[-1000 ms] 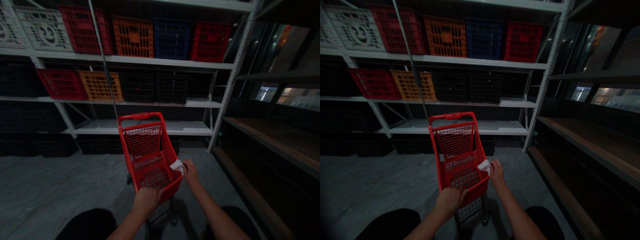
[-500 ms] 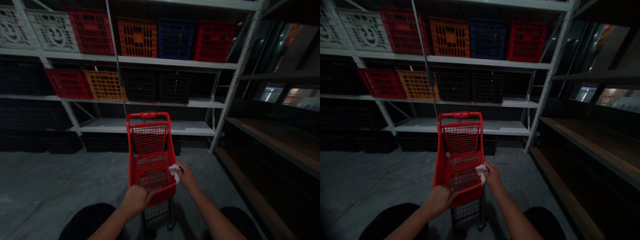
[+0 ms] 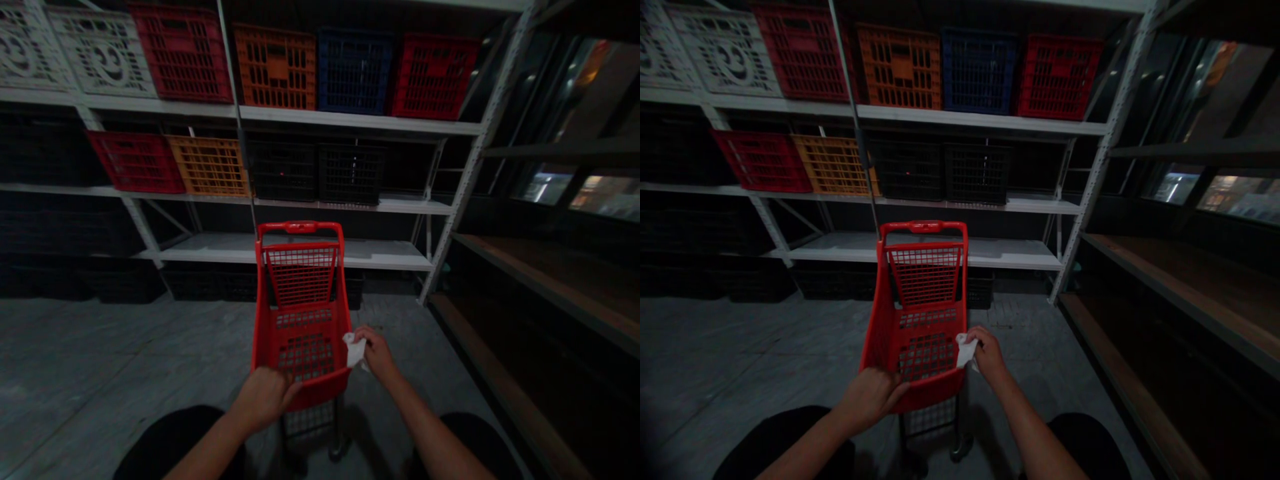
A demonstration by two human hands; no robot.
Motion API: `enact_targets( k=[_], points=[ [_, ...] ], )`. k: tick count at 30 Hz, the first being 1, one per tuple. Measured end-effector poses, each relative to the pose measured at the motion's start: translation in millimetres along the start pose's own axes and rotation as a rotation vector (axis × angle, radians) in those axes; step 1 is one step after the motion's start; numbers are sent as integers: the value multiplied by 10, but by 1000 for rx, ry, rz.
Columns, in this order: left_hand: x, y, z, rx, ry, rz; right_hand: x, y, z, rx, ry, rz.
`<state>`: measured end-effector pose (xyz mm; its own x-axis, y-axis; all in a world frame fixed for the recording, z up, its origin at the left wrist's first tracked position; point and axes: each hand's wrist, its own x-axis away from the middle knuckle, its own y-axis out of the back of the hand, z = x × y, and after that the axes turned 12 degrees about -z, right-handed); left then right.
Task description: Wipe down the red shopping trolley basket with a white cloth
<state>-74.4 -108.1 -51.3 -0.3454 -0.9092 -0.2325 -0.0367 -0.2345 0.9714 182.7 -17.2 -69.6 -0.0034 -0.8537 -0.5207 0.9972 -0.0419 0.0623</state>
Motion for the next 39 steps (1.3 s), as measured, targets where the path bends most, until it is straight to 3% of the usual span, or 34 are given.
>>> enact_targets(
  k=[3,6,11,14,17,19,23,29,31,36,39],
  points=[
    [-3,17,32,-3,24,3,91,5,2,103,77,42],
    [-57,75,-18,28,73,-39,133,-6,21,224,83,-18],
    [-292,115,-415,198,150,-170,161,-34,61,359,28,-95],
    [-415,16,-688,238,237,-148,199,19,109,319,31,-19],
    [-458,-83,-826,194,250,-60,275,83,140,260,125,155],
    [-455,-109,-847,178,228,-43,311,97,123,259,155,195],
    [-439,-91,-837,140,230,-39,169,25,8,300,198,133],
    [-427,-71,-825,104,217,-61,-253,-164,-98,303,182,-70],
    [-416,-77,-805,92,206,-71,-174,-162,-72,287,166,-52],
    [-380,-73,-739,99,189,-56,364,-42,47,226,115,157],
    [-370,-45,-715,106,173,-44,484,-13,110,242,109,216]
  ],
)
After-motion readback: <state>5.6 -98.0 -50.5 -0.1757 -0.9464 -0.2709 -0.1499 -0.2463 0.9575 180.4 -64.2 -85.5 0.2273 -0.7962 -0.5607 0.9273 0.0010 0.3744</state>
